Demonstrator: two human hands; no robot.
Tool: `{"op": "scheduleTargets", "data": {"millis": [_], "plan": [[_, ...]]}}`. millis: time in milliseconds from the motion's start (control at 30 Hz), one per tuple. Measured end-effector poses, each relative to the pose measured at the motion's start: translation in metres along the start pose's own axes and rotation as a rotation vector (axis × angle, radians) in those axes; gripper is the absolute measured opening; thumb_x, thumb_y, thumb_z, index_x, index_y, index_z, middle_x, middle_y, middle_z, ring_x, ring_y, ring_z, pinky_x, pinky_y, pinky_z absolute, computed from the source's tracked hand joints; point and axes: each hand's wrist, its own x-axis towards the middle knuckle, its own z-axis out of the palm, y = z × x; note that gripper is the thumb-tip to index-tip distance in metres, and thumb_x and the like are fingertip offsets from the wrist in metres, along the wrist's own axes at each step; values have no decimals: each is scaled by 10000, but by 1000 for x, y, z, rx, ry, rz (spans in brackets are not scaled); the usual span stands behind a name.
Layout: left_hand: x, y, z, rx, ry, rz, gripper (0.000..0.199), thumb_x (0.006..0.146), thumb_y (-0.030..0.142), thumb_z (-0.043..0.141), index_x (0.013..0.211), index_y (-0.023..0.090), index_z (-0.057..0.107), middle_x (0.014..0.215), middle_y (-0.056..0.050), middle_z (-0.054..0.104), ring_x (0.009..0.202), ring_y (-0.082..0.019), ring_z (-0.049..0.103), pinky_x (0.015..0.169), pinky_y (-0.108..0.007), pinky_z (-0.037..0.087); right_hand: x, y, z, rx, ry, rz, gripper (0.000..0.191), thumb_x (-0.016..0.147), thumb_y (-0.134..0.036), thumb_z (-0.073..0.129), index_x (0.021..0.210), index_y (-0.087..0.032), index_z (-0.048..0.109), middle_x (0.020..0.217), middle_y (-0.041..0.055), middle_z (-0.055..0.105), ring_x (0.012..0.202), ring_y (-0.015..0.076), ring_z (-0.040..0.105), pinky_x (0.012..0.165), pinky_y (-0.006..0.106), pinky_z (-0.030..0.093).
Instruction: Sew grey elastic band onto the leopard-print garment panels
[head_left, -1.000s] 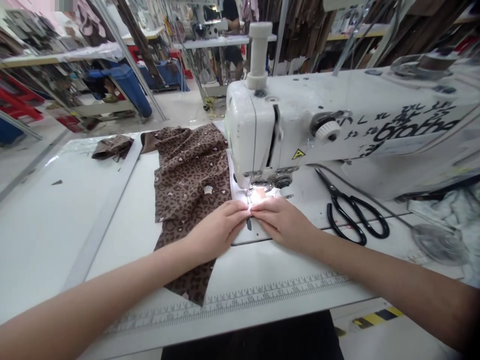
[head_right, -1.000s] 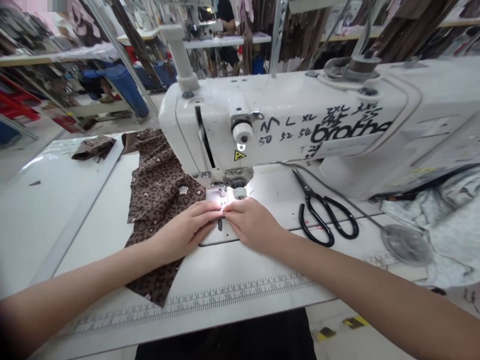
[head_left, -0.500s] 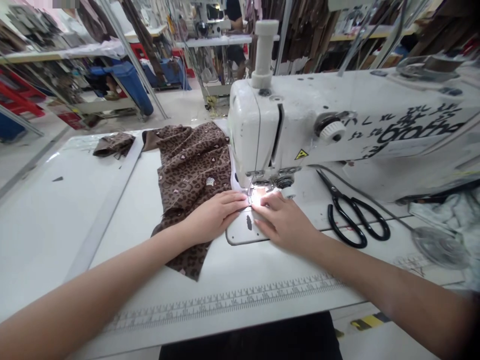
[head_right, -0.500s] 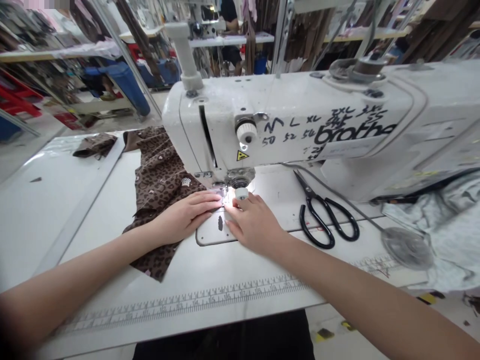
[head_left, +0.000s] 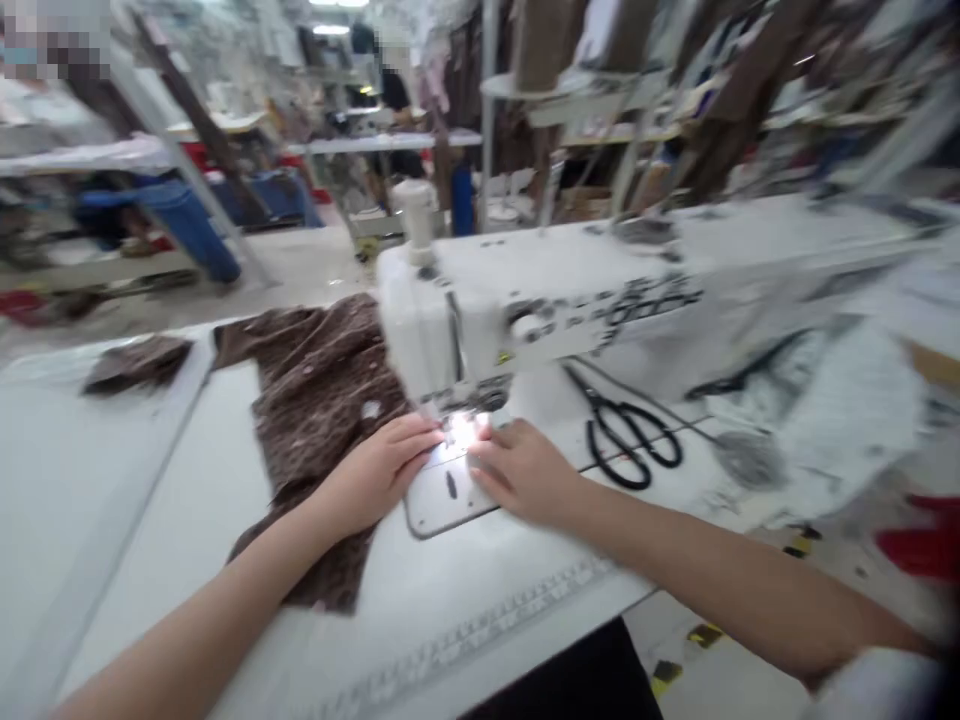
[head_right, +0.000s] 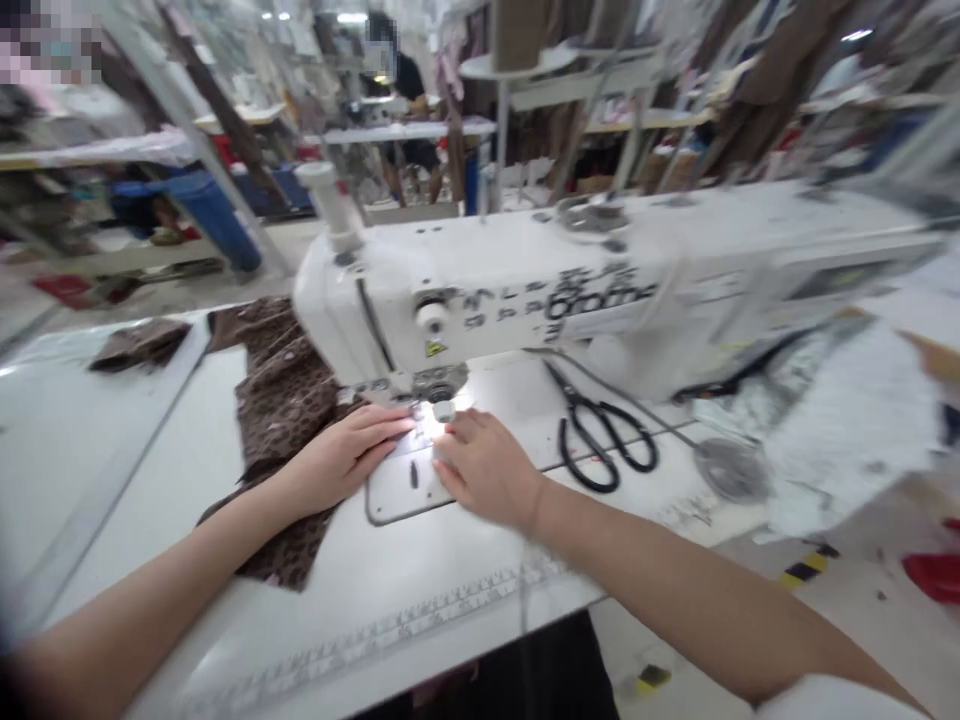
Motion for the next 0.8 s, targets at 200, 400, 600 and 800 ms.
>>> {"op": "scheduleTargets", "data": {"millis": [200, 400, 600, 800], "plan": [[-2, -29, 11, 110, 47, 51, 370, 866, 352, 431, 1225, 296, 501, 1294, -16, 488, 1175, -249, 469, 998, -432, 416, 7, 7, 5, -99, 54, 0, 195, 833, -312, 476, 853, -166, 604, 908, 75, 570, 850, 201, 479, 788, 321, 396], [-3, -51, 21, 203, 164, 82, 383, 840, 388, 448, 1205, 285, 502, 1229, -47, 534, 1128, -269, 508, 946, -470, 455, 7, 5, 5, -187, 50, -7, 194, 832, -282, 442, 810, -176, 602, 917, 62, 572, 811, 184, 476, 755, 300, 403], [11, -35, 14, 179, 168, 53, 354, 826, 414, 462, 1094, 229, 598, 1117, -68, 604, 1071, -262, 537, 936, -426, 455, 9, 10, 5, -228, 44, -4, 188, 846, -291, 441, 833, -168, 583, 918, 75, 564, 834, 196, 476, 751, 310, 408], [7, -2, -18, 10, 88, -293, 333, 827, 410, 415, 860, 207, 677, 925, -65, 675, 901, -242, 593, 871, -371, 453, -2, -26, -2, -135, -9, -174, 188, 860, -172, 429, 942, -130, 592, 911, 100, 587, 863, 203, 509, 803, 330, 420]]}}
